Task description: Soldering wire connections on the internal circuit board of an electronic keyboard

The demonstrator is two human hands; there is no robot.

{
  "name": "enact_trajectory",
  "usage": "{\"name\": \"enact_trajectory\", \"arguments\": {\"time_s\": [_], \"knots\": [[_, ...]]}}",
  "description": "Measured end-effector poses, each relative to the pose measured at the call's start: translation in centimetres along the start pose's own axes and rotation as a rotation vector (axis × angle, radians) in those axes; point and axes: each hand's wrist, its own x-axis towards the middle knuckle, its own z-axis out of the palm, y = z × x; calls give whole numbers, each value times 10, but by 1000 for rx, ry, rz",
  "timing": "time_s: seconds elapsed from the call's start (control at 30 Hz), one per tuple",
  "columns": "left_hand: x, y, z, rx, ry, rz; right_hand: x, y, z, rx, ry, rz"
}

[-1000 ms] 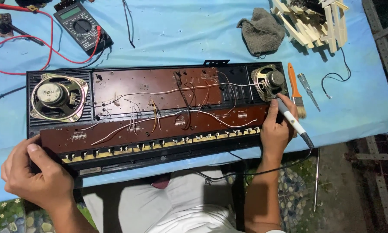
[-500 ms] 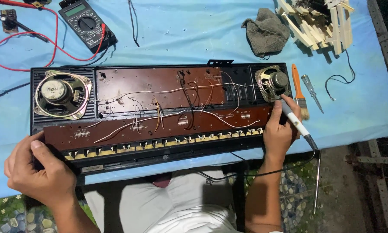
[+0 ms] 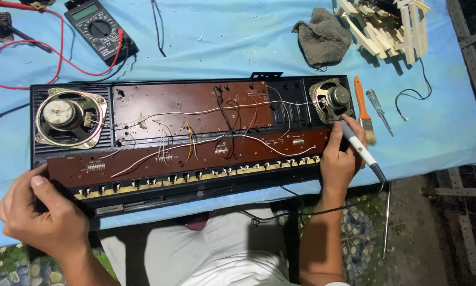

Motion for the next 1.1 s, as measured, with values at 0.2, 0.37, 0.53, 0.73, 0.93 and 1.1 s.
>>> {"name": "enact_trajectory", "arguments": {"time_s": [0.2, 0.37, 0.53, 0.73, 0.93, 1.1], "knots": [[-1, -2, 2, 21, -5, 9, 2, -1, -1, -5, 8, -11], [-1, -1, 1, 6, -9, -4, 1, 1, -1, -16, 9, -20], [-1, -1, 2, 31, -14, 4, 1, 0, -2, -13, -4, 2], [-2, -1, 1, 10, -7, 3, 3, -3, -2, -3, 4, -21], [-1, -1, 0, 16, -14, 22, 2, -5, -3, 7, -4, -4], [-1, -1, 2, 4, -3, 11, 2, -2, -1, 16, 14, -33]]}}
